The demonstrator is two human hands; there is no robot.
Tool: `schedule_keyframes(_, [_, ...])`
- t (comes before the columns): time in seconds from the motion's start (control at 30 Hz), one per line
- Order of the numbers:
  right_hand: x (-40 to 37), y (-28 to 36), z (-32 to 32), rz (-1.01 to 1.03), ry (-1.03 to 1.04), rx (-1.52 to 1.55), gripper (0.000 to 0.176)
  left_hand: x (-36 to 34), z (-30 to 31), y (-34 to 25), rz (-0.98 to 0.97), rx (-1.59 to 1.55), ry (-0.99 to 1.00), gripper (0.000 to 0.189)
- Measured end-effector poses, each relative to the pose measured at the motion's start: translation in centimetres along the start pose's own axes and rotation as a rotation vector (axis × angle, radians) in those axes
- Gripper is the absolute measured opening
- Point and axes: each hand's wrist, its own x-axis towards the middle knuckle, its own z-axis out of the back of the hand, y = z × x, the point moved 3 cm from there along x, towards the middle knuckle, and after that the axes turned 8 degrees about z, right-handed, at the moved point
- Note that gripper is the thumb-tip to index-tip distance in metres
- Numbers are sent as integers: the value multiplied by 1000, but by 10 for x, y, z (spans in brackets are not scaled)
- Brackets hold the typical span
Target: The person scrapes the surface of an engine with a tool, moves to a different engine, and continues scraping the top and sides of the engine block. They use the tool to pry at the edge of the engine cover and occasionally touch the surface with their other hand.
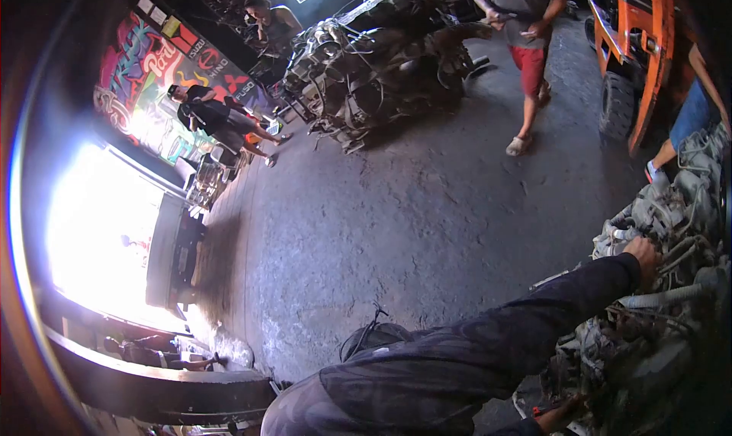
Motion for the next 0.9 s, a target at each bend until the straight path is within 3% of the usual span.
schedule_keyframes(0.17, [-4, -1, 5, -2, -13, -11, 42, 25, -54, 11, 25, -76, -49, 23])
schedule_keyframes(0.27, [-9, -4, 9, 4, -23, -21, 41, 7, 6, 2, 17, -14, 94, 26])
schedule_keyframes(0.37, [-17, -13, 22, 21, -44, -40, 41, 11, 28, 12, 61, 14, 149, 37])
schedule_keyframes(0.43, [-28, -22, 41, 201, -55, -164, 40, 17, 43, 20, 116, 18, 185, 46])
schedule_keyframes(0.47, [-37, -14, 45, 476, -43, -363, 40, 15, 47, 21, 138, 27, 227, 50])
schedule_keyframes(0.53, [-51, 12, 51, 599, -8, -553, 39, 11, 55, 28, 155, 55, 313, 59])
schedule_keyframes(0.6, [-42, 53, 57, 187, 7, -442, 26, 19, 61, 28, 152, 90, 353, 68])
schedule_keyframes(0.7, [-36, 57, 60, -138, -230, 257, 48, 8, 97, 1, 157, 111, 271, 65])
schedule_keyframes(0.77, [-36, 67, 74, -261, -302, 516, 54, 0, 107, -2, 163, 140, 191, 58])
schedule_keyframes(0.87, [-27, 78, 88, -228, -224, 330, 55, 9, 94, 7, 142, 150, 130, 50])
schedule_keyframes(0.9, [-22, 87, 97, -306, -202, 393, 54, 12, 94, 6, 133, 189, 155, 51])
